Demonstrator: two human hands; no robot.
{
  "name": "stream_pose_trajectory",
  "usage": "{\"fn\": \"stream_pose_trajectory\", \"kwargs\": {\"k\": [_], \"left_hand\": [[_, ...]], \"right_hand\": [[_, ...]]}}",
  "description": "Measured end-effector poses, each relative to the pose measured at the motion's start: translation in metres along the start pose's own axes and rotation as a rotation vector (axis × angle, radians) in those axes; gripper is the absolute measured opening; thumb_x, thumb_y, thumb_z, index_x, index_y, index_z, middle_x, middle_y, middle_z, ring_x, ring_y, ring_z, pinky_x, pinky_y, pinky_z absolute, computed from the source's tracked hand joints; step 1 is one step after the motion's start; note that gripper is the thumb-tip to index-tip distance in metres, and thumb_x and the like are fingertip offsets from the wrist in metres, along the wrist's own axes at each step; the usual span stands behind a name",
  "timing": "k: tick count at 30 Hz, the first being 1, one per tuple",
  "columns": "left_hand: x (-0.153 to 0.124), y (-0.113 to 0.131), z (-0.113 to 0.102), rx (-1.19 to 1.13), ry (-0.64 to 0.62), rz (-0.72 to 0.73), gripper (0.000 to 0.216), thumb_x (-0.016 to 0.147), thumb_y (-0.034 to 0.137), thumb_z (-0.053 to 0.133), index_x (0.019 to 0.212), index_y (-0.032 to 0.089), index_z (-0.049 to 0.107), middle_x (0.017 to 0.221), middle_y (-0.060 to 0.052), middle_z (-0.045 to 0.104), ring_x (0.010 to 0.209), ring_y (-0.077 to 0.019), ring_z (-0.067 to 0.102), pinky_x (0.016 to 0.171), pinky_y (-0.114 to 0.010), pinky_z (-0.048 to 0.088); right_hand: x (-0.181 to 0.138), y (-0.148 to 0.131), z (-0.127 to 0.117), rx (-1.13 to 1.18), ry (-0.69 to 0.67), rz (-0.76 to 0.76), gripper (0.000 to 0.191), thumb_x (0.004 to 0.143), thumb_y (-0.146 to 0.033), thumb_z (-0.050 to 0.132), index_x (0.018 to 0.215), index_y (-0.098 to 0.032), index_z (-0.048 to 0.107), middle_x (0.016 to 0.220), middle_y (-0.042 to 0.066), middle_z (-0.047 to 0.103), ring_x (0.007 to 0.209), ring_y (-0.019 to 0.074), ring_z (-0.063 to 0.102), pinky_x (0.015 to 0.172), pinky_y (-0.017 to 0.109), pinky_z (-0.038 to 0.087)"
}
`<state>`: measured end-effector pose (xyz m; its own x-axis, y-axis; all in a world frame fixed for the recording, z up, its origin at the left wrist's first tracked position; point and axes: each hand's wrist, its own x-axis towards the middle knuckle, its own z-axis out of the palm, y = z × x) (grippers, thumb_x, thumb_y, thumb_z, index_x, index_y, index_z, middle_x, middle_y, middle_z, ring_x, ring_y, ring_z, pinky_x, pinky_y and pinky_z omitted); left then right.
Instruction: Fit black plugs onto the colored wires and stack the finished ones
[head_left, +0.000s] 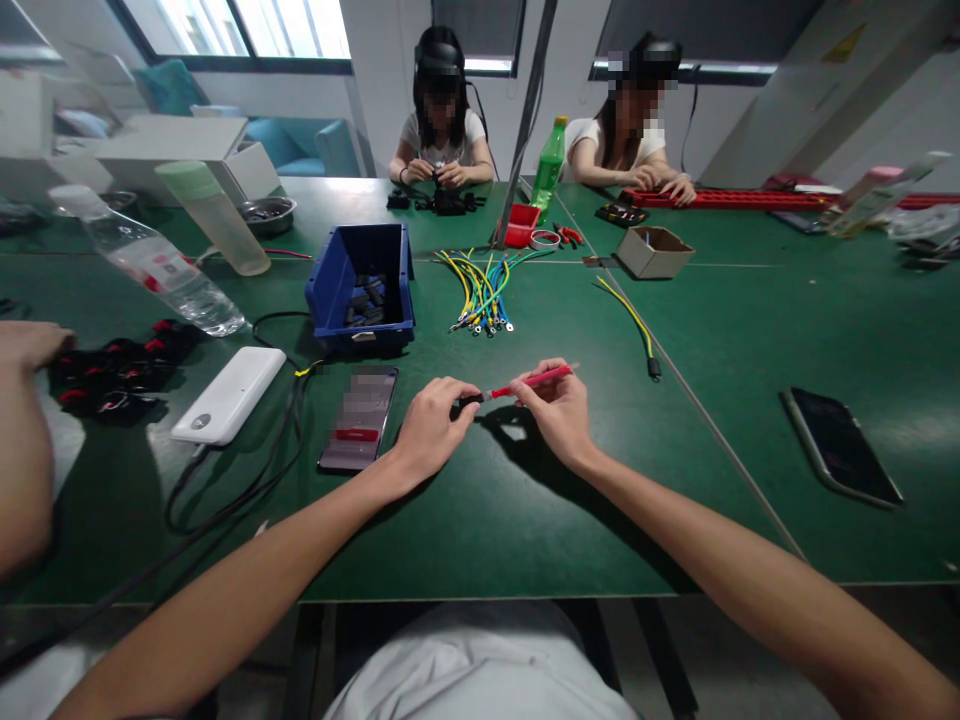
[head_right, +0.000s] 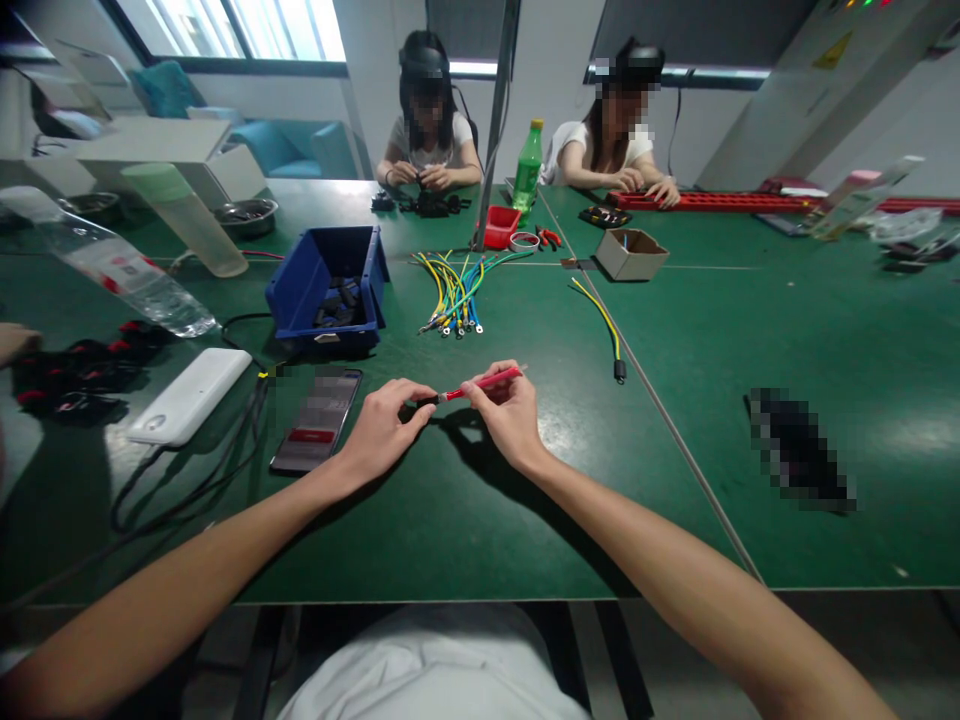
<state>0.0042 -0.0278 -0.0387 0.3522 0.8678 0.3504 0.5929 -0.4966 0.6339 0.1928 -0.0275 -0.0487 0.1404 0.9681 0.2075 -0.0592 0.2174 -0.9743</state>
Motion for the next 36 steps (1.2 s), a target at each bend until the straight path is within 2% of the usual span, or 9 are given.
{"fn": "stream_pose_trajectory", "kwargs": {"k": [25, 36], "left_hand": [[-0.0004, 0.0034, -0.0028, -0.013, 0.021, 0.033, 0.013, 0.085, 0.016, 0.060, 0.096, 0.019, 0.068, 0.092, -0.005, 0.069, 0.091, -0.0208, 0.061, 0.082, -0.036, 0.049], [-0.0020, 0.0053, -0.0019, -0.012, 0.024, 0.051, 0.012, 0.086, 0.017, 0.060, 0.095, 0.019, 0.067, 0.094, -0.005, 0.069, 0.093, -0.0208, 0.061, 0.085, -0.036, 0.048]], "right_hand": [[0.0007, -0.0006, -0.0006, 0.019, -0.068, 0.033, 0.035, 0.071, -0.035, 0.077, 0.083, -0.023, 0.047, 0.076, -0.001, 0.067, 0.065, 0.0138, 0.064, 0.057, 0.027, 0.052], [0.0002, -0.0021, 0.0008, 0.003, -0.089, 0.022, 0.033, 0.071, -0.034, 0.077, 0.080, -0.023, 0.047, 0.073, -0.002, 0.066, 0.057, 0.0118, 0.060, 0.057, 0.027, 0.051]]}}
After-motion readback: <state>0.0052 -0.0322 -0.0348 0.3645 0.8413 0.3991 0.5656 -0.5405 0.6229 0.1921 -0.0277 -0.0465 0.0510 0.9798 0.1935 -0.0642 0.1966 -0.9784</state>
